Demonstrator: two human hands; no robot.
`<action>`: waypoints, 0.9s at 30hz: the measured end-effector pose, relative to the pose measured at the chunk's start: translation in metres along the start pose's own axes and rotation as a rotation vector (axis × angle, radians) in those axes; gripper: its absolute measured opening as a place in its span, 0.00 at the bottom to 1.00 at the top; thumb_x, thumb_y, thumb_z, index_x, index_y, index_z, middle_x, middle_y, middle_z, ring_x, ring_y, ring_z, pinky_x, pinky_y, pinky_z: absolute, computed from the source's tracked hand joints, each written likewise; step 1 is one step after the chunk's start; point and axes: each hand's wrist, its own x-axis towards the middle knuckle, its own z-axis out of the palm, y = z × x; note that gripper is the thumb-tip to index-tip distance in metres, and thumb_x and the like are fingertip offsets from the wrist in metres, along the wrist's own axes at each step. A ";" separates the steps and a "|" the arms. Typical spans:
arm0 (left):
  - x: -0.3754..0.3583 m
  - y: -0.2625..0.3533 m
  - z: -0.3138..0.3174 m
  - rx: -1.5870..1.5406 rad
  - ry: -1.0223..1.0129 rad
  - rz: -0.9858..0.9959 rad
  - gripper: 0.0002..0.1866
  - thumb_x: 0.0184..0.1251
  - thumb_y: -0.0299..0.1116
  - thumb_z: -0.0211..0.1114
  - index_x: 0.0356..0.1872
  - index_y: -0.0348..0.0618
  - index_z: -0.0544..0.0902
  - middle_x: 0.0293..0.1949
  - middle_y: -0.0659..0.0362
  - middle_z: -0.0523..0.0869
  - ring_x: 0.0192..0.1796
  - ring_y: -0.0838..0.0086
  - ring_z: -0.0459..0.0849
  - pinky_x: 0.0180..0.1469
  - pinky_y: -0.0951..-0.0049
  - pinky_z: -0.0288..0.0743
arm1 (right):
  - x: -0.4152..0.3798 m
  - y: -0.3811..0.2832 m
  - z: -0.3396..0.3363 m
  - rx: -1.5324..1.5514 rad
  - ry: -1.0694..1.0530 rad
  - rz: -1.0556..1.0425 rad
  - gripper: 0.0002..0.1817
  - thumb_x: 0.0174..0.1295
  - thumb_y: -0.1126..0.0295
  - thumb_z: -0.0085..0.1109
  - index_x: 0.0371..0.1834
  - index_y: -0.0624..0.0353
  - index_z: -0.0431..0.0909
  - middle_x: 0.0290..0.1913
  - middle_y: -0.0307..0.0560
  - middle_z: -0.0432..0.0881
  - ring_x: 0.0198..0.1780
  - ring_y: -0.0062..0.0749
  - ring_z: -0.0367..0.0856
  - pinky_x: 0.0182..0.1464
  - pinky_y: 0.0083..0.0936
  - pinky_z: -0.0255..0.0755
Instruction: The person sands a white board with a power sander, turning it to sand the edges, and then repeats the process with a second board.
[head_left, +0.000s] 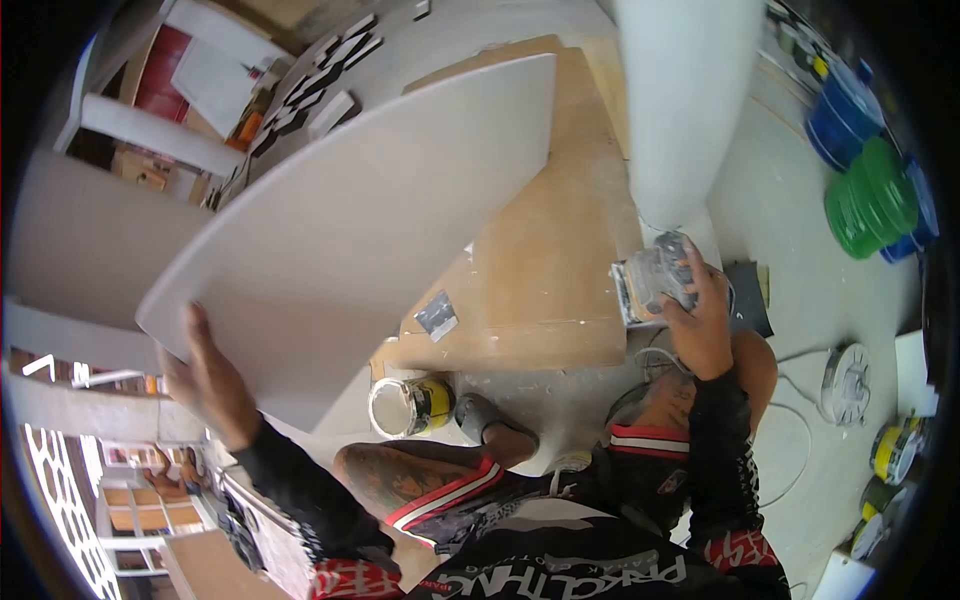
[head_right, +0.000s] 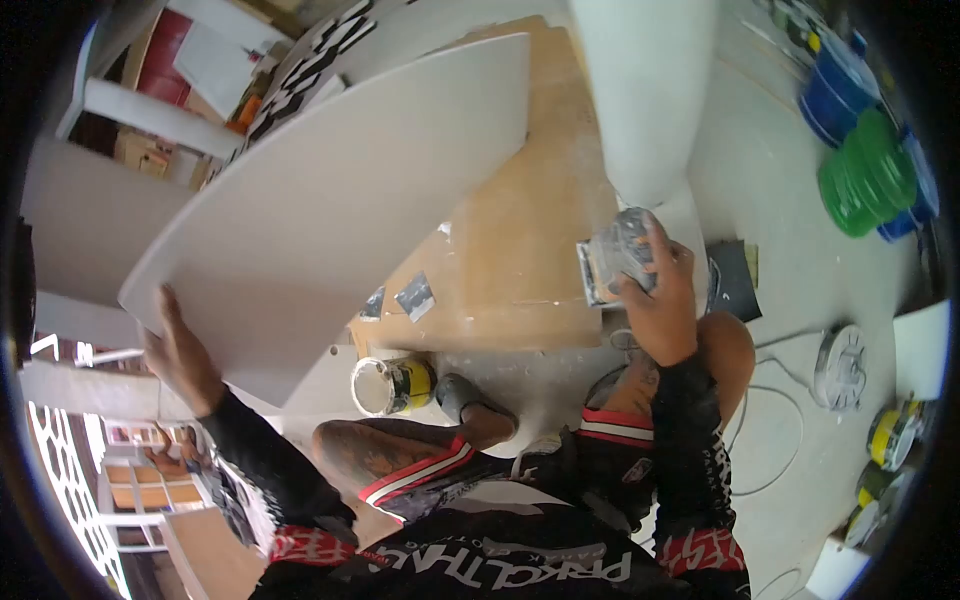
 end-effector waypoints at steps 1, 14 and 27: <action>-0.023 -0.012 -0.010 -0.033 0.040 -0.033 0.21 0.75 0.40 0.69 0.55 0.29 0.84 0.46 0.53 0.89 0.48 0.71 0.85 0.54 0.71 0.79 | -0.002 0.001 -0.001 0.000 -0.022 -0.019 0.44 0.57 0.77 0.66 0.81 0.50 0.65 0.58 0.54 0.73 0.53 0.41 0.75 0.57 0.33 0.75; -0.330 -0.110 -0.034 -0.158 0.145 -0.518 0.25 0.67 0.43 0.76 0.50 0.28 0.81 0.45 0.52 0.85 0.46 0.66 0.84 0.52 0.67 0.77 | 0.037 -0.152 -0.017 0.353 -0.050 -0.208 0.41 0.64 0.82 0.63 0.82 0.61 0.62 0.69 0.55 0.75 0.66 0.35 0.75 0.71 0.28 0.65; -0.369 -0.107 -0.014 -0.205 -0.107 -0.304 0.18 0.49 0.25 0.83 0.40 0.40 0.84 0.41 0.50 0.84 0.42 0.59 0.86 0.46 0.64 0.80 | 0.029 -0.192 0.022 0.173 -0.336 -0.288 0.41 0.62 0.80 0.67 0.81 0.59 0.64 0.69 0.55 0.77 0.68 0.35 0.75 0.71 0.29 0.67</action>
